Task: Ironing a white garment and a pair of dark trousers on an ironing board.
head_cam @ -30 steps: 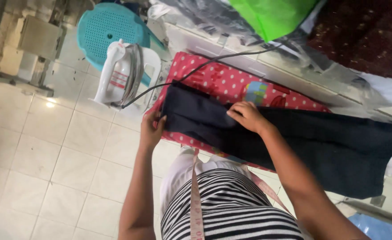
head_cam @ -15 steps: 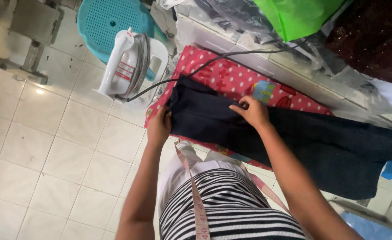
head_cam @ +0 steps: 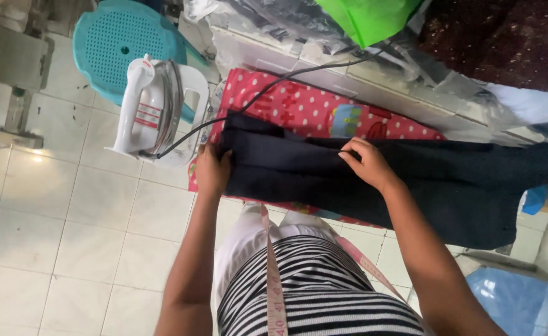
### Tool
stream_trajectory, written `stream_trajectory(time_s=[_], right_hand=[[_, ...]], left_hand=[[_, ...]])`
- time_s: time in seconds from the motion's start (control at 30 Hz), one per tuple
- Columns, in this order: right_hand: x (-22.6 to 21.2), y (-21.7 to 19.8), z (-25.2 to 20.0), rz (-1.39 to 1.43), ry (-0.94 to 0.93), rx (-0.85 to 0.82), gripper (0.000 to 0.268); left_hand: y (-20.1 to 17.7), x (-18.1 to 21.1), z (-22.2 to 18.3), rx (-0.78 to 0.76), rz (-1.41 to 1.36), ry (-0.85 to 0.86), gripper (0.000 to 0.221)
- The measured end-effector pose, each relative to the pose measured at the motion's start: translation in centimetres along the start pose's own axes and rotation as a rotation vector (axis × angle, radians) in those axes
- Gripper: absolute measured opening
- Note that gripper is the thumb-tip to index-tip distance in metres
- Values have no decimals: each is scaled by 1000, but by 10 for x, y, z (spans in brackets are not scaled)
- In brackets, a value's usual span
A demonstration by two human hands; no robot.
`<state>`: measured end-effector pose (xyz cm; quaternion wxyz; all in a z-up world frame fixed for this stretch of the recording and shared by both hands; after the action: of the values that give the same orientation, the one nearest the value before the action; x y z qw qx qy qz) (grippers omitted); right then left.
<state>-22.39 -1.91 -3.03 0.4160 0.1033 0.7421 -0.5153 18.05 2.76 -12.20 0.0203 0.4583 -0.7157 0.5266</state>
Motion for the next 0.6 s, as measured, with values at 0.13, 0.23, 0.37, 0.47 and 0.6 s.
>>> stream_trajectory(time_s=[0.13, 0.23, 0.37, 0.47, 0.6], right_hand=[[-15, -20, -12, -171, -99, 204, 8], [-3, -19, -15, -302, -183, 350, 10], [-25, -20, -25, -741, -277, 594, 19], [-29, 24, -50, -806, -319, 745, 31], [-41, 112, -49, -627, -254, 446, 59]], left_hand=[[-16, 13, -27, 45, -174, 118, 32], [-42, 27, -58, 130, -197, 175, 29], [-82, 59, -94, 270, -197, 133, 36], [-92, 88, -102, 328, -163, 150, 41], [-75, 96, -74, 265, -115, 151, 39]])
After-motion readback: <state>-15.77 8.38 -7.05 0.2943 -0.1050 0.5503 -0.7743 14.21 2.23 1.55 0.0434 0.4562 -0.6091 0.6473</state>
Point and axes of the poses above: each hand's wrist, its own z-axis towards the middle knuckle, its own y-axis out of the palm, x = y × z, the point moved 7 cm from there along z, towards the middle knuckle, and after that the axes turned 13 degrees about -y, right-handed, at the moved point
